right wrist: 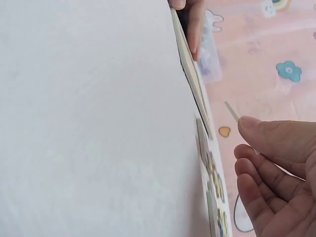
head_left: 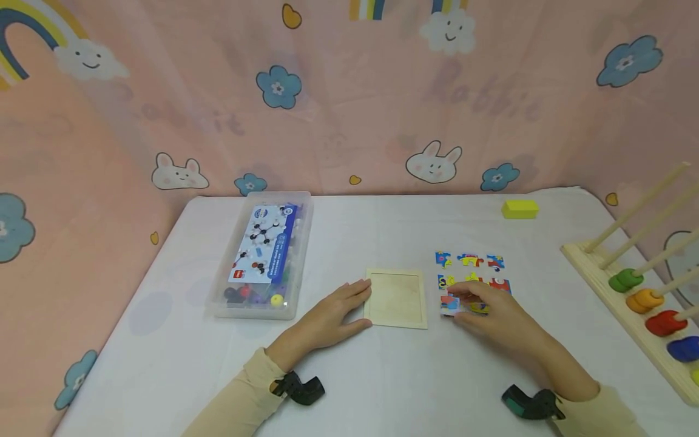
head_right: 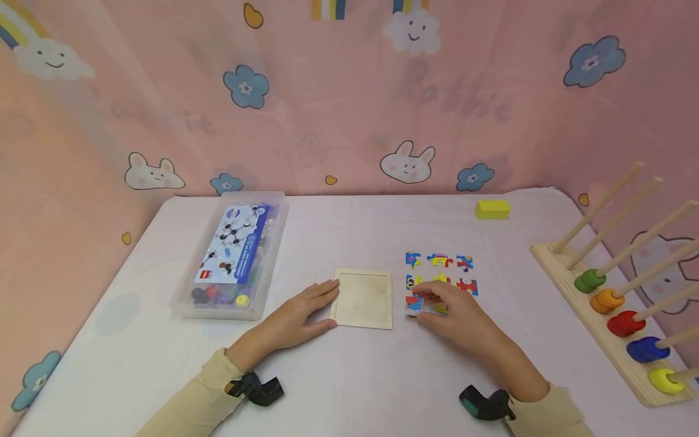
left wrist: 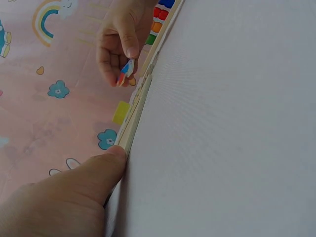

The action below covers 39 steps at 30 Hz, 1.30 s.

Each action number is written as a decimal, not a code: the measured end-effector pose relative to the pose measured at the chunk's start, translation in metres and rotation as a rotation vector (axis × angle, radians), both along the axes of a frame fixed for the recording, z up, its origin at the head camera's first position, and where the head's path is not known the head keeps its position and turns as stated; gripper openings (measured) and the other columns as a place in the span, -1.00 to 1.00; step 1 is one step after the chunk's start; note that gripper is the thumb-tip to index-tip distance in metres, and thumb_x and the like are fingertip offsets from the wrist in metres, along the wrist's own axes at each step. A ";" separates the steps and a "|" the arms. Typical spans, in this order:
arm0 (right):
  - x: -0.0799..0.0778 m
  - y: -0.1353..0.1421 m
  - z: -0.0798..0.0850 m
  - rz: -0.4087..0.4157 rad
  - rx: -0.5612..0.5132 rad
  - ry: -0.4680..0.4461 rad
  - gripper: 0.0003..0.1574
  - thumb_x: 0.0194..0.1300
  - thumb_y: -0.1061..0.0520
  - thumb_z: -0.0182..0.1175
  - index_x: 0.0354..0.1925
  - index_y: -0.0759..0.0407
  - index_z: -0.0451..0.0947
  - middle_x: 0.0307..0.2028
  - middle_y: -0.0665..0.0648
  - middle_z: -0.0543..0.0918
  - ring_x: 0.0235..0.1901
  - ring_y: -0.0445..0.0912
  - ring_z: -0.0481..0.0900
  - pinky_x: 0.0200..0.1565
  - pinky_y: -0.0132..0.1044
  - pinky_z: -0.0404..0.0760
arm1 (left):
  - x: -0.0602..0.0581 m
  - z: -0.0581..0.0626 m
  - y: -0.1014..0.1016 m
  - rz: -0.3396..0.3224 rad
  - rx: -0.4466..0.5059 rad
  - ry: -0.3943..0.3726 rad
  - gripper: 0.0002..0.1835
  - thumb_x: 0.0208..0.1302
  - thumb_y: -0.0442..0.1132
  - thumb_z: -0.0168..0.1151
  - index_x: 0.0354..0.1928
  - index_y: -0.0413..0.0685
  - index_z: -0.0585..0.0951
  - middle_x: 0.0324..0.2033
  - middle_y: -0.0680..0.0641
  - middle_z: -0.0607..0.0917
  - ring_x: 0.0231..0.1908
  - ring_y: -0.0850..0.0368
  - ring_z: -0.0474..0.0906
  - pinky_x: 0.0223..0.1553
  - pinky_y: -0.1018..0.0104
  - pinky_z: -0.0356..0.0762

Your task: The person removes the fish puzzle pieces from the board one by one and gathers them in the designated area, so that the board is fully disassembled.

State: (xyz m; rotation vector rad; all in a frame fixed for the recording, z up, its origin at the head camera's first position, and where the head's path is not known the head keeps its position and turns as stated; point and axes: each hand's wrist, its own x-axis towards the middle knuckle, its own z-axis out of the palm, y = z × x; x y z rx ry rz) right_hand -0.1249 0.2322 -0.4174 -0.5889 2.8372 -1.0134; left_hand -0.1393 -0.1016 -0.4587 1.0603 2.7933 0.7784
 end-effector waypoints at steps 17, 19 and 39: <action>0.012 0.081 -0.009 -0.079 -0.091 0.025 -0.53 0.20 0.14 0.31 0.07 0.18 0.51 -0.01 -0.29 0.48 -0.10 -0.64 0.37 -0.08 -0.84 0.35 | 0.001 0.005 0.000 -0.007 -0.015 -0.015 -0.29 0.31 0.05 0.17 0.38 -0.17 0.26 0.43 -0.03 0.19 0.43 0.09 0.09 0.45 0.19 0.04; 0.012 0.086 -0.012 -0.069 -0.101 0.036 -0.56 0.19 0.18 0.31 0.05 0.20 0.51 -0.05 -0.38 0.45 -0.11 -0.62 0.38 -0.07 -0.85 0.33 | 0.001 0.006 0.000 -0.013 -0.014 -0.017 -0.29 0.31 0.04 0.17 0.38 -0.18 0.26 0.43 -0.04 0.19 0.43 0.09 0.09 0.45 0.18 0.03; 0.004 0.091 -0.035 0.069 -0.107 0.091 -0.50 0.10 0.32 0.33 0.04 0.18 0.49 -0.07 -0.01 0.47 -0.04 -0.53 0.32 0.01 -0.86 0.21 | 0.001 0.000 -0.003 -0.002 -0.004 -0.025 -0.28 0.31 0.04 0.16 0.38 -0.19 0.25 0.44 -0.04 0.17 0.43 0.10 0.07 0.45 0.19 0.02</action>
